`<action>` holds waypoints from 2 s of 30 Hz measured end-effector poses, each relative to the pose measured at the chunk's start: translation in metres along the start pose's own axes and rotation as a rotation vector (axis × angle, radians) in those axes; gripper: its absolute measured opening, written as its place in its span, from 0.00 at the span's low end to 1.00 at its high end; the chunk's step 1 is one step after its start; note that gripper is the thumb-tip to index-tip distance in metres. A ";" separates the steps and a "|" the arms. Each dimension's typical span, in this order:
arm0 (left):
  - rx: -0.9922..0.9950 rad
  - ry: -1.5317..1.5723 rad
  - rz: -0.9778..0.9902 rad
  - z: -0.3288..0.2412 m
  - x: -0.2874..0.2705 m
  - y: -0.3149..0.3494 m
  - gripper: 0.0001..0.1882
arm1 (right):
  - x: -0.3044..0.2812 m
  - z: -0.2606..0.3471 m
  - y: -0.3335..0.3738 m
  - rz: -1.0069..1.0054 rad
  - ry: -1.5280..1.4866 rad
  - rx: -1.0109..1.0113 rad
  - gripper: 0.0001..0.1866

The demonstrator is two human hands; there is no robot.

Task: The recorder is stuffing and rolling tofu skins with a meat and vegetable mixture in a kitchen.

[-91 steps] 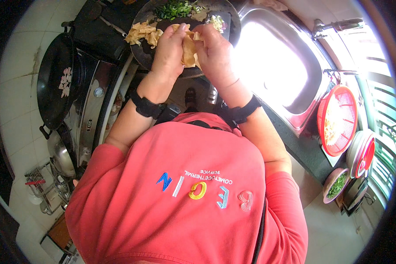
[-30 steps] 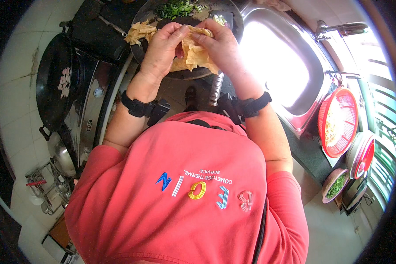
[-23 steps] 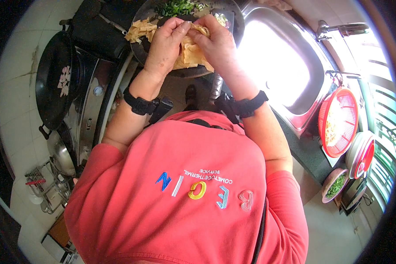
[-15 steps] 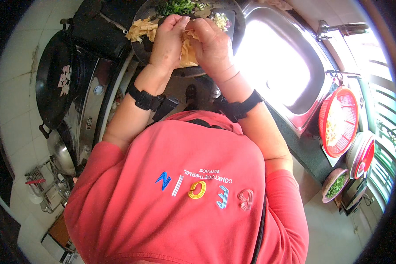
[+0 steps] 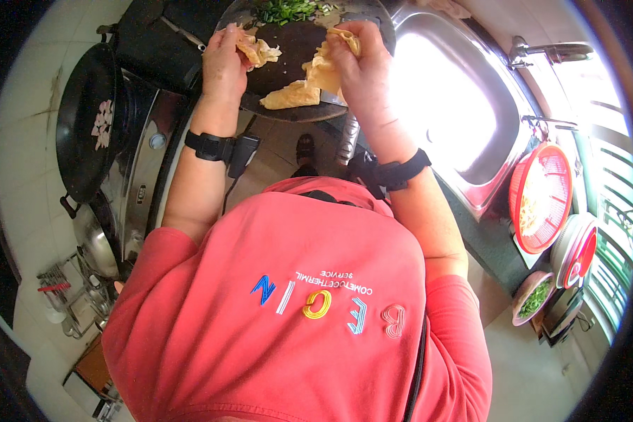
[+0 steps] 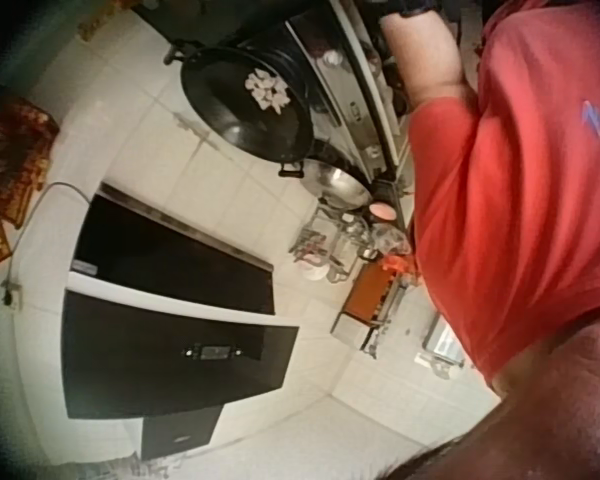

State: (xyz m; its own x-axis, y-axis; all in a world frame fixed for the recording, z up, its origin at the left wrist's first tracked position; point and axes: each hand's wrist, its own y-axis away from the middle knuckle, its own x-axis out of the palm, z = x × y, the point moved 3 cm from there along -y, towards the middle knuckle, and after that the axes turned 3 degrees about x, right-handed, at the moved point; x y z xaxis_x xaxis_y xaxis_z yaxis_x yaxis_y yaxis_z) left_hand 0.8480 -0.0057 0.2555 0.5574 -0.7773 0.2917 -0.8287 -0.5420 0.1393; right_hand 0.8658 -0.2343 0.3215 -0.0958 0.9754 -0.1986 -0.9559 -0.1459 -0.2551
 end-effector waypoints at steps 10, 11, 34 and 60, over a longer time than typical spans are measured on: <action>-0.074 -0.155 0.221 -0.005 -0.034 0.003 0.10 | 0.039 -0.024 -0.022 0.280 0.150 0.250 0.20; -0.042 -0.196 0.229 -0.004 -0.037 0.003 0.12 | 0.045 -0.026 -0.024 0.305 0.152 0.278 0.19; 0.351 -0.715 0.148 -0.009 -0.034 -0.004 0.15 | 0.091 -0.039 -0.039 0.515 0.857 0.008 0.38; 0.125 -0.651 0.497 0.001 0.010 0.062 0.12 | 0.027 -0.049 -0.016 0.289 0.382 0.091 0.18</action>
State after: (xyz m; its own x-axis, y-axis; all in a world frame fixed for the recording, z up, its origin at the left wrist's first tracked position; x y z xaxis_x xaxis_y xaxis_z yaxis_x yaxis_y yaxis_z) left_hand 0.8024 -0.0471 0.2663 0.0769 -0.9442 -0.3203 -0.9959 -0.0883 0.0214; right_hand 0.8917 -0.2138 0.2734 -0.2688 0.7643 -0.5862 -0.9272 -0.3702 -0.0575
